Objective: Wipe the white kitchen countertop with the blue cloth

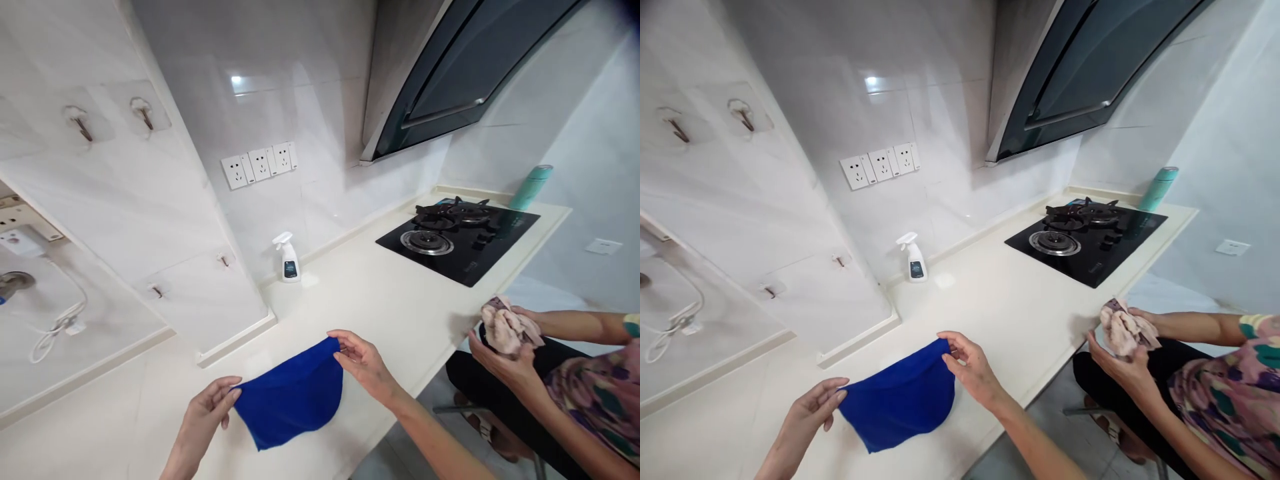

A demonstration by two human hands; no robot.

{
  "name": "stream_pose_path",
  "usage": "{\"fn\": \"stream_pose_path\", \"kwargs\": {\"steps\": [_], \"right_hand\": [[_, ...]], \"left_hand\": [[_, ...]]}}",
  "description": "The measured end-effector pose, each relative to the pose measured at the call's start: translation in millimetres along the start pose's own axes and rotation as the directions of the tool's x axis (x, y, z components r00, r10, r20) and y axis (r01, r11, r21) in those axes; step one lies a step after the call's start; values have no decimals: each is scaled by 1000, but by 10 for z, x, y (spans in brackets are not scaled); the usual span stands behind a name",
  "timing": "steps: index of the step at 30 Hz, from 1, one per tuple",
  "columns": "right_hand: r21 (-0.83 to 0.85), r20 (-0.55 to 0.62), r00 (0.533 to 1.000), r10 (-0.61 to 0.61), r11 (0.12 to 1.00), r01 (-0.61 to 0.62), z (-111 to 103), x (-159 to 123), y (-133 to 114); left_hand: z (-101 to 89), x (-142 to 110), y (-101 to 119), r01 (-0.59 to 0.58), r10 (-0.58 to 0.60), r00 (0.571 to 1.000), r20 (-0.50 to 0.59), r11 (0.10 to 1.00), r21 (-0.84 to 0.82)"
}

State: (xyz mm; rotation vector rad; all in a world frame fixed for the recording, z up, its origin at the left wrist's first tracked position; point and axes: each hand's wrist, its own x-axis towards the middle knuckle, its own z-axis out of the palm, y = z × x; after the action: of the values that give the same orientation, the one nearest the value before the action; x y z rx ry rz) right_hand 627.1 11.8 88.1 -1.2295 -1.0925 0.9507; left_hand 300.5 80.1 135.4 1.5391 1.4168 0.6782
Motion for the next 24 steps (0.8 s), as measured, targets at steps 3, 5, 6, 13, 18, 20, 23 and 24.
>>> {"fn": "stream_pose_path", "kwargs": {"steps": [3,5,6,13,18,20,23,24], "right_hand": [[-87,53,997,-54,994,59,-20,151,-38],[-164,36,995,-96,981,101,11,248,-36],[-210,18,992,-129,969,129,37,308,-35],[-371,-113,929,-354,882,291,301,817,-124],[-384,-128,907,-401,863,327,371,562,92],[-407,-111,916,-384,859,311,353,255,397],[-524,14,943,-334,801,291,313,-284,988],[-541,45,948,-316,790,289,299,-454,1174]], "left_hand": [[-87,132,136,4,-3,999,47,1000,-28],[-162,244,159,-1,3,998,69,999,-42],[-201,310,164,-3,7,997,77,999,-47],[-437,664,399,-232,245,956,-162,968,96],[-463,447,122,-522,576,809,-117,796,307],[-373,292,-336,-619,672,740,-29,698,361],[-146,63,-1226,-693,706,696,133,611,382],[-66,-7,-1503,-741,746,645,163,561,369]]}}
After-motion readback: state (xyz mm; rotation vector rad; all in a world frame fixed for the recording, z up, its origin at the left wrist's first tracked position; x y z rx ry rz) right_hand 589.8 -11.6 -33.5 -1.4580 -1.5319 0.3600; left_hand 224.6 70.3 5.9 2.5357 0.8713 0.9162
